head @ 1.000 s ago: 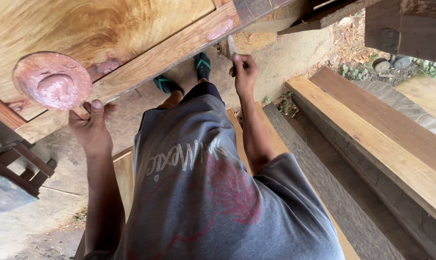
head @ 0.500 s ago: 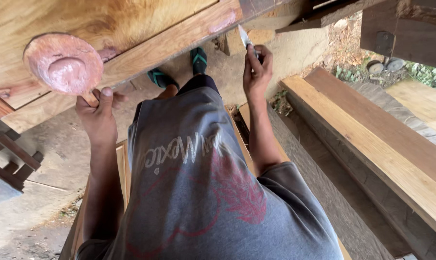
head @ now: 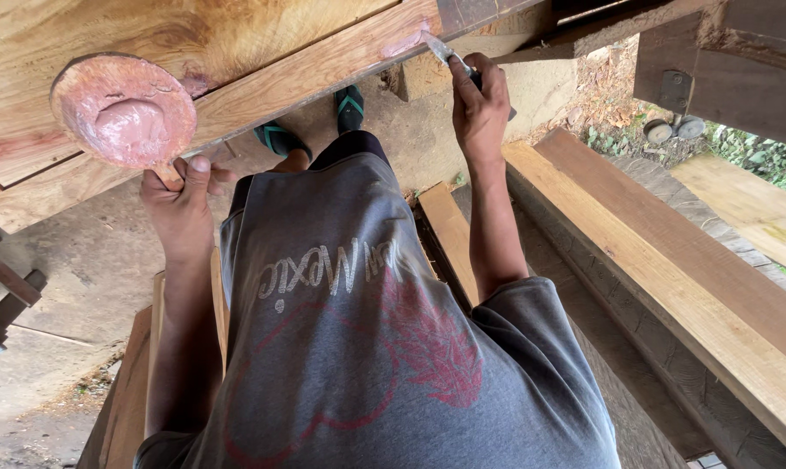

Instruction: The person applies pink wood filler to a wooden panel using a small putty knife. They spread the filler into the grooves and edges of the panel, occasionally repositioning the panel to reach different areas.

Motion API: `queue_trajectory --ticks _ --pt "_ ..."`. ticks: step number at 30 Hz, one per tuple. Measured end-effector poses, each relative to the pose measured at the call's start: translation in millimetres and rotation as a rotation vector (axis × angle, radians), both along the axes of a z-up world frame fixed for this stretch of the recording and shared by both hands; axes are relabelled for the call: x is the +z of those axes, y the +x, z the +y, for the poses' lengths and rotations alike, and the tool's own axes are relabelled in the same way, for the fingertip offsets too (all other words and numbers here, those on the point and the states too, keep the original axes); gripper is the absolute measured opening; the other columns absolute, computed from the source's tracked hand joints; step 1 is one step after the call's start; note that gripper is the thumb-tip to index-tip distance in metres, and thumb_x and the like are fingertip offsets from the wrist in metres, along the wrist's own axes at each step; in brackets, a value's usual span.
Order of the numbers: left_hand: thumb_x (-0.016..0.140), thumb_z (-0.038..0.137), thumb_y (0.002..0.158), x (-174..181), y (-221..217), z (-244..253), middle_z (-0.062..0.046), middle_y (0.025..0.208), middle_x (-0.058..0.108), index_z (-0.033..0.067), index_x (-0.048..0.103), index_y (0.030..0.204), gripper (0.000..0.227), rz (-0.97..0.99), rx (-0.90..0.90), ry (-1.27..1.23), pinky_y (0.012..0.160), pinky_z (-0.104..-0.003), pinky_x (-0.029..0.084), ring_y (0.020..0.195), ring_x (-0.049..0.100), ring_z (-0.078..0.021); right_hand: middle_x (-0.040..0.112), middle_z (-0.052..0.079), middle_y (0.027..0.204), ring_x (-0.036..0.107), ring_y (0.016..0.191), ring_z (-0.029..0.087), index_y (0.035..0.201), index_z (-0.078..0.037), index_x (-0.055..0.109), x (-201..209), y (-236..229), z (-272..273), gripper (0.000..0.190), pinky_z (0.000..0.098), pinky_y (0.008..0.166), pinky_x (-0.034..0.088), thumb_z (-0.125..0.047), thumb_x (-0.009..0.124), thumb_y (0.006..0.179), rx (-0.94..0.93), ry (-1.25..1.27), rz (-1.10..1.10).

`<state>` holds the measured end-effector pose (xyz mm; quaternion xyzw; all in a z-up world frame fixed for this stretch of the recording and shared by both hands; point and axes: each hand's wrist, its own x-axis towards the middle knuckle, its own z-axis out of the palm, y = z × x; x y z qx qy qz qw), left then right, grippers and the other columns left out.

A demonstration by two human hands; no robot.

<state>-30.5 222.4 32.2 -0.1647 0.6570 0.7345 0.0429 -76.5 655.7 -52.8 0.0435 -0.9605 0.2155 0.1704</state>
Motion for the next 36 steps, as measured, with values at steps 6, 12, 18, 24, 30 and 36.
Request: queue_trajectory --ticks 6,12,18,24,30,36 --pt "0.069 0.004 0.115 -2 1 -3 -0.003 0.088 0.049 0.008 0.04 0.101 0.032 -0.002 -0.001 0.018 0.07 -0.029 0.055 0.074 0.068 -0.0194 0.067 0.006 0.117 0.063 0.087 0.014 0.129 -0.015 0.074 -13 0 11 0.035 0.0217 0.061 0.058 0.003 0.068 0.1 -0.087 0.084 -0.032" --pt "0.069 0.004 0.114 -3 -4 -2 -0.003 0.088 0.049 0.0084 0.039 0.1 0.034 0.01 0.006 0.041 0.069 -0.03 0.056 0.074 0.067 -0.0191 0.068 0.011 0.114 0.058 0.064 0.008 0.128 -0.006 0.073 -1 18 -13 0.031 0.0228 0.047 0.048 0.006 0.065 0.1 -0.204 -0.223 -0.191" --pt "0.069 0.003 0.113 -1 -9 2 -0.004 0.085 0.054 0.0069 0.042 0.1 0.03 -0.029 -0.021 0.014 0.066 -0.029 0.053 0.077 0.071 -0.0209 0.068 0.009 0.115 0.064 0.069 0.009 0.128 -0.009 0.073 8 21 -47 0.031 0.0237 0.053 0.055 0.003 0.066 0.1 -0.274 -0.254 -0.245" --pt "0.07 0.005 0.113 3 -7 1 -0.005 0.086 0.056 0.0036 0.048 0.103 0.024 -0.018 -0.028 0.054 0.068 -0.029 0.055 0.074 0.069 -0.0192 0.068 0.01 0.115 0.066 0.074 0.011 0.128 -0.011 0.073 13 19 -71 0.034 0.0249 0.056 0.062 0.004 0.066 0.098 -0.249 -0.282 -0.223" --pt "0.069 0.007 0.112 3 -2 -8 -0.006 0.087 0.059 0.0037 0.047 0.102 0.024 -0.016 -0.028 0.048 0.071 -0.03 0.055 0.077 0.068 -0.0193 0.073 0.01 0.111 0.068 0.079 0.015 0.12 -0.009 0.076 -1 29 -83 0.029 0.0262 0.056 0.06 0.004 0.066 0.096 -0.182 -0.405 -0.228" --pt "0.068 0.005 0.114 -4 3 -18 -0.005 0.087 0.055 0.004 0.045 0.102 0.026 -0.017 -0.035 0.037 0.067 -0.031 0.057 0.076 0.068 -0.0179 0.072 0.012 0.117 0.07 0.097 0.019 0.122 -0.008 0.074 -39 27 -56 0.023 0.0296 0.079 0.062 -0.003 0.064 0.102 -0.35 -0.646 -0.062"
